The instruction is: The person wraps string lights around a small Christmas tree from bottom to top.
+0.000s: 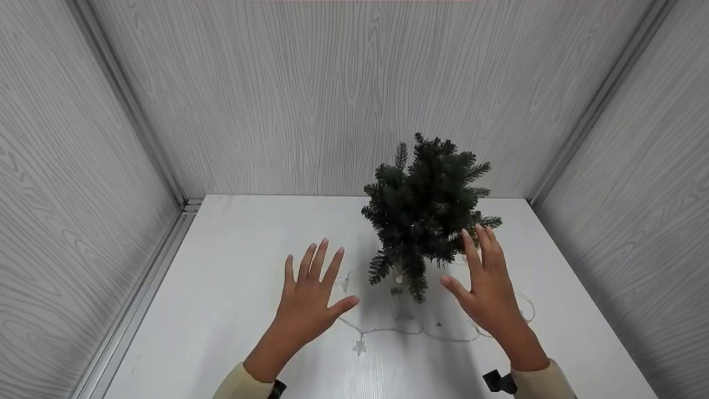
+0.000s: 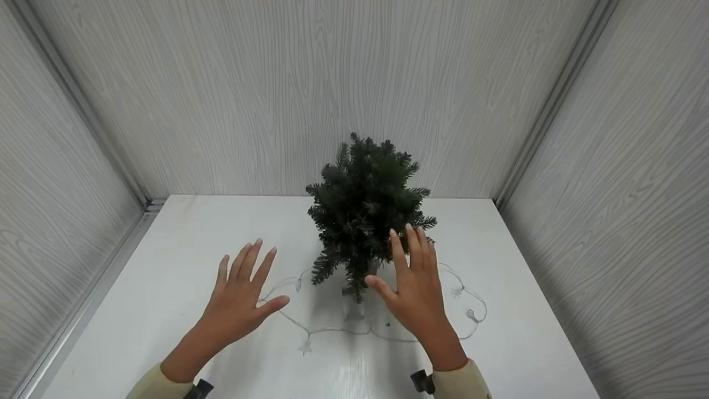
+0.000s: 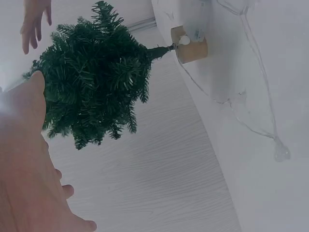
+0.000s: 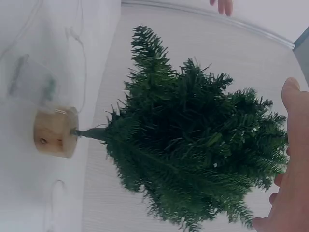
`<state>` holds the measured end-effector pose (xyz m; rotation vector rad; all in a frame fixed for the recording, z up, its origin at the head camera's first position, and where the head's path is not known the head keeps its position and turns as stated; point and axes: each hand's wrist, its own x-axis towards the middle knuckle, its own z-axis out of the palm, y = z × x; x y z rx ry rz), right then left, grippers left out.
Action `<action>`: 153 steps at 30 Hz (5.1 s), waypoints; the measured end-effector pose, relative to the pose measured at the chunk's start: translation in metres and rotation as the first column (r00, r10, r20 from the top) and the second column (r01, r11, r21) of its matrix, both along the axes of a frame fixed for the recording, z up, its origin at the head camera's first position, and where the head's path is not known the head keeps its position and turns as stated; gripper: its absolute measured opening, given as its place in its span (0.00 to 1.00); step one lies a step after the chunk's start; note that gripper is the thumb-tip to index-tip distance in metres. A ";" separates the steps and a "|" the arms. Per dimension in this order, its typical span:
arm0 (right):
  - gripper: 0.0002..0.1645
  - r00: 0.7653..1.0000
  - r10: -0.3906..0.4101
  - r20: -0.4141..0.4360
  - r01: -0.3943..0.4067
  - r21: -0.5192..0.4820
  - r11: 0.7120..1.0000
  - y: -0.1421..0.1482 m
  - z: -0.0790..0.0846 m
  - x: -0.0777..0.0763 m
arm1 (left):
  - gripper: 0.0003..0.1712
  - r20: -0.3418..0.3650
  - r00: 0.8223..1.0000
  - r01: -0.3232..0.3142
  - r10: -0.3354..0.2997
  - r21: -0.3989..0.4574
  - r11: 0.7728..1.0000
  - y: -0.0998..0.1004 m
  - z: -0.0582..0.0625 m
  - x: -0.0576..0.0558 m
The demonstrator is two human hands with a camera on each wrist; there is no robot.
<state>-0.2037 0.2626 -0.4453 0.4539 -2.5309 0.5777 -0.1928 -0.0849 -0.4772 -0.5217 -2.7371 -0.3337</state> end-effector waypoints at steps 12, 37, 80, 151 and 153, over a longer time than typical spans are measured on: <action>0.58 0.990 -0.033 0.135 0.061 -0.201 0.978 0.005 -0.045 0.015 | 0.54 0.116 0.993 -0.014 0.004 0.086 0.996 0.012 -0.048 0.001; 0.51 0.900 0.165 0.404 0.058 -0.486 0.872 -0.013 -0.140 0.017 | 0.50 0.302 0.949 0.059 -0.089 0.107 0.993 0.023 -0.113 -0.011; 0.10 0.863 0.334 0.379 -0.283 -0.186 0.941 -0.103 -0.159 0.012 | 0.02 0.099 0.954 0.271 -0.284 0.125 0.954 0.034 -0.120 -0.019; 0.15 0.982 0.157 -0.108 -0.189 -0.460 0.867 -0.036 -0.041 0.053 | 0.03 -0.321 0.938 0.021 0.129 0.427 0.904 0.024 -0.060 -0.076; 0.15 0.980 0.161 -0.117 -0.197 -0.456 0.868 -0.036 -0.040 0.054 | 0.04 -0.302 0.944 0.022 0.132 0.458 0.888 0.026 -0.055 -0.080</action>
